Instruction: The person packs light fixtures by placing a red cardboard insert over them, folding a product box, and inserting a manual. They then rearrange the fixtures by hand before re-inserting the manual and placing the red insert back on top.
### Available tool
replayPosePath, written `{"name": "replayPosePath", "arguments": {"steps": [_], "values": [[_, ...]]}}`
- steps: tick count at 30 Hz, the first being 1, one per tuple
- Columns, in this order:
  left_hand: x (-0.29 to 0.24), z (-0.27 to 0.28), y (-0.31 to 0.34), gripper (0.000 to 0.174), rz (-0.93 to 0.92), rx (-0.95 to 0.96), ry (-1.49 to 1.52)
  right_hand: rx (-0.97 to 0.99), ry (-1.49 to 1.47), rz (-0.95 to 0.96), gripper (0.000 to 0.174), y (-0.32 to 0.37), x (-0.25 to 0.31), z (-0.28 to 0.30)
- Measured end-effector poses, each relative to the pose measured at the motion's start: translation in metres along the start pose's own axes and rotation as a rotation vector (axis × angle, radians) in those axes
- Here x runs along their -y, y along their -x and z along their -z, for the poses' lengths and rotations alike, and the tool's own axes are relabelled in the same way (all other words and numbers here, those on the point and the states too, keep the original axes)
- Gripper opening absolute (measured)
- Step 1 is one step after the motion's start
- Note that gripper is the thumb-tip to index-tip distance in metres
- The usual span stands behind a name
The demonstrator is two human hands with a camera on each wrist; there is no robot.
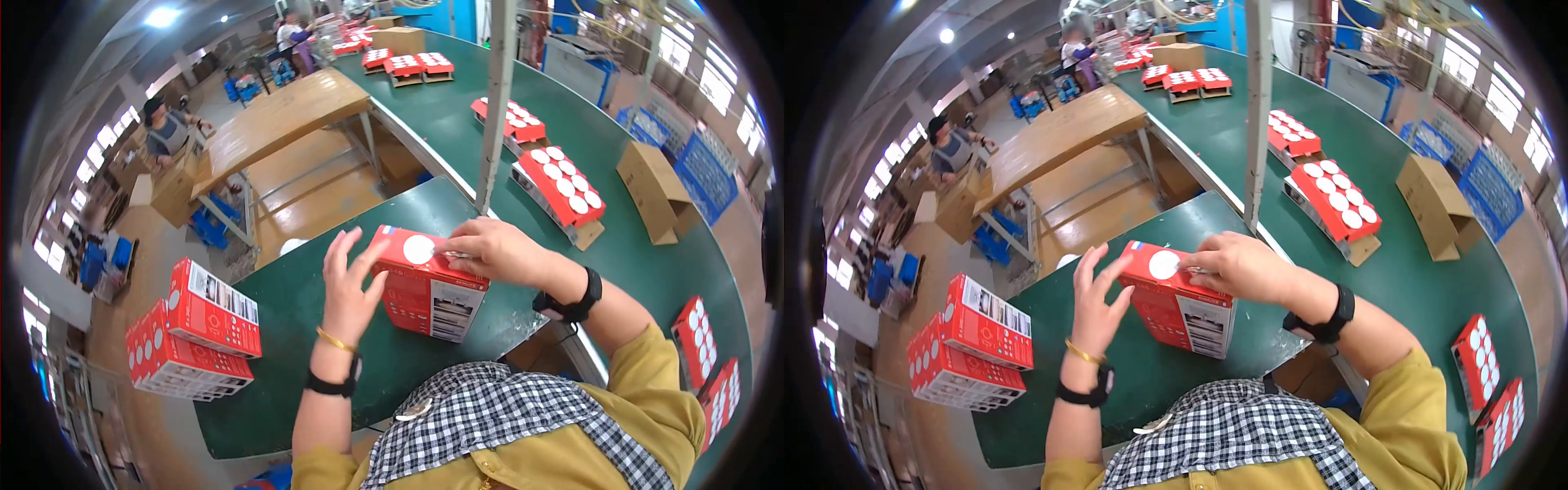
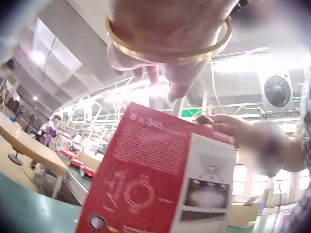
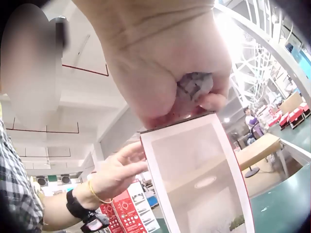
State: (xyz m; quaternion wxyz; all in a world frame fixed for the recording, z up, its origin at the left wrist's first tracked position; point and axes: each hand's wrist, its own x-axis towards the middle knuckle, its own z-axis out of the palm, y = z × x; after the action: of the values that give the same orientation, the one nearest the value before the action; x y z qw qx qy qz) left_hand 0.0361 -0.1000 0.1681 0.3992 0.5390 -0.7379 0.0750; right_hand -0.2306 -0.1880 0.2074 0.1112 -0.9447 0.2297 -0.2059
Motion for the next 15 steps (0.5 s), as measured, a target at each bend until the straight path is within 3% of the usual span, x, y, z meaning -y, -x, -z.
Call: {"name": "replayPosePath", "arguments": {"steps": [1,2,8,15], "values": [[-0.015,-0.002,0.008,0.043,-0.007,-0.107,0.003,-0.014,0.029,-0.037,0.029,0.002,0.004,0.000],[-0.029,-0.003,0.017,0.041,-0.069,-0.121,-0.021,-0.003,0.024,-0.028,0.029,0.001,0.006,0.000],[-0.052,-0.024,0.024,0.050,-0.037,-0.104,-0.002,0.004,-0.013,-0.060,0.034,0.002,0.017,0.005],[-0.046,-0.028,0.030,0.039,-0.110,-0.186,-0.074,0.016,-0.006,-0.080,0.037,0.002,0.023,0.006]]}}
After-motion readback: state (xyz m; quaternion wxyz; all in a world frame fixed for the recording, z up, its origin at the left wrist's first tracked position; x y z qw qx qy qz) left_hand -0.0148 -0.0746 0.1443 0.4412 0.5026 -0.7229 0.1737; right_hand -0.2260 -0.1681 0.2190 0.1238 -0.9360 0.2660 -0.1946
